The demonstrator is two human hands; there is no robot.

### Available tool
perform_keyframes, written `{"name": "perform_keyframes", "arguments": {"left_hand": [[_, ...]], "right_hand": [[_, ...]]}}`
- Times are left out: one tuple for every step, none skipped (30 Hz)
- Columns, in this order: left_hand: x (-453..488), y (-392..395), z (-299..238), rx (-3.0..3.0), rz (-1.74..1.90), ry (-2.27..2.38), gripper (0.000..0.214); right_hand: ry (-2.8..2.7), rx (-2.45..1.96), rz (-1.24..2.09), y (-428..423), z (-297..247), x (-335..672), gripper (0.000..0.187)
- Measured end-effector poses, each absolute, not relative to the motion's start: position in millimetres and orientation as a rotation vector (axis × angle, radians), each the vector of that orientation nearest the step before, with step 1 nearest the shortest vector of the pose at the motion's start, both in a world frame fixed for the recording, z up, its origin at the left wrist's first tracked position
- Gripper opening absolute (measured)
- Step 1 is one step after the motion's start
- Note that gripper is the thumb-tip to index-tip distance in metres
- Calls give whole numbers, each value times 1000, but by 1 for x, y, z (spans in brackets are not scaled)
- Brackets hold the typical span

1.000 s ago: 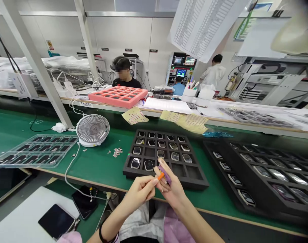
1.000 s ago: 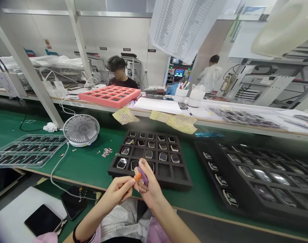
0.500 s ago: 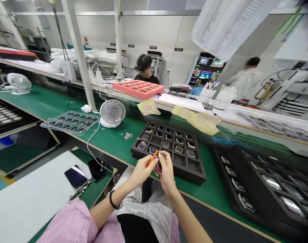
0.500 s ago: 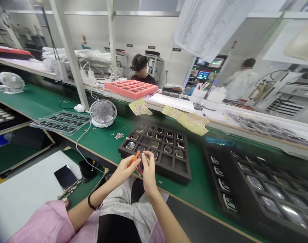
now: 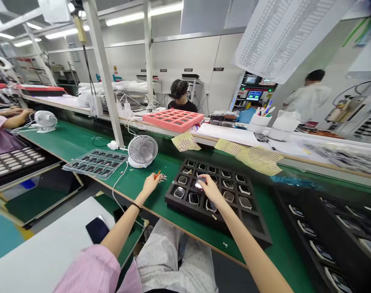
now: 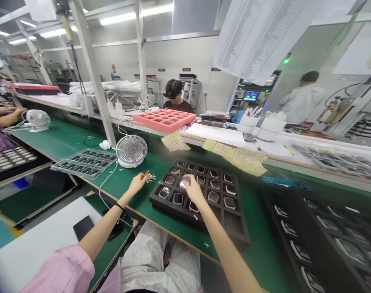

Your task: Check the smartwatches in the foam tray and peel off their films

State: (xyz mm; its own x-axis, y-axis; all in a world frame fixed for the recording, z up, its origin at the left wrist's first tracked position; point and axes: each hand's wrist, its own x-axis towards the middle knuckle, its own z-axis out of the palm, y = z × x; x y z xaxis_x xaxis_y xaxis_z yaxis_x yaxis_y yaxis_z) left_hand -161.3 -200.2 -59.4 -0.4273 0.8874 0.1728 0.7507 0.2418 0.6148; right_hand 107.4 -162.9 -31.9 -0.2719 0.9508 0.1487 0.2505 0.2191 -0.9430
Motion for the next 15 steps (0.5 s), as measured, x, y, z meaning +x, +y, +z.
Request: {"name": "perform_keyframes", "arguments": {"left_hand": [[-164,-199,-65,1559,901,2338,28],[-166,-200,-71,1574,854,2378,27],[-168,-202,-75,1592,808,2414,26],[-171,-204,-80,1612,765,2445,25],[-174,-207,-83,1634,727,2470,24],[-176,-209,-85,1658,692,2486,24],[-178,-210,-87,1682,658,2496,25],[-179,-211,-88,1705,625,2500,25],[-180,-211,-89,1724,594,2502,25],[-180,-211,-89,1739,565,2503,25],[-180,-211,-89,1750,540,2505,26],[-179,-210,-89,1756,521,2509,27],[-178,-210,-88,1759,508,2513,27],[-178,-211,-87,1759,503,2517,28],[-178,-211,-86,1757,508,2519,27]], "right_hand": [[-1711,-1157,1045,-156,-33,102,19],[-1734,-1182,997,-151,-34,97,18],[-1758,-1207,959,-145,-35,92,16],[-1781,-1231,930,-141,-35,89,14],[-1803,-1253,906,-139,-36,87,12],[-1822,-1271,884,-138,-36,85,10],[-1835,-1287,861,-139,-35,85,9],[-1844,-1302,834,-143,-34,87,9],[-1845,-1302,798,-151,-32,89,11],[-1836,-1292,768,-162,-31,93,14],[-1825,-1272,743,-176,-29,98,18],[-1782,-1184,729,-194,-26,104,20],[-1708,-1096,818,-214,-24,111,20],[-1615,-1026,1018,-236,-21,118,18],[-1484,-955,1299,-257,-19,126,17]]}}
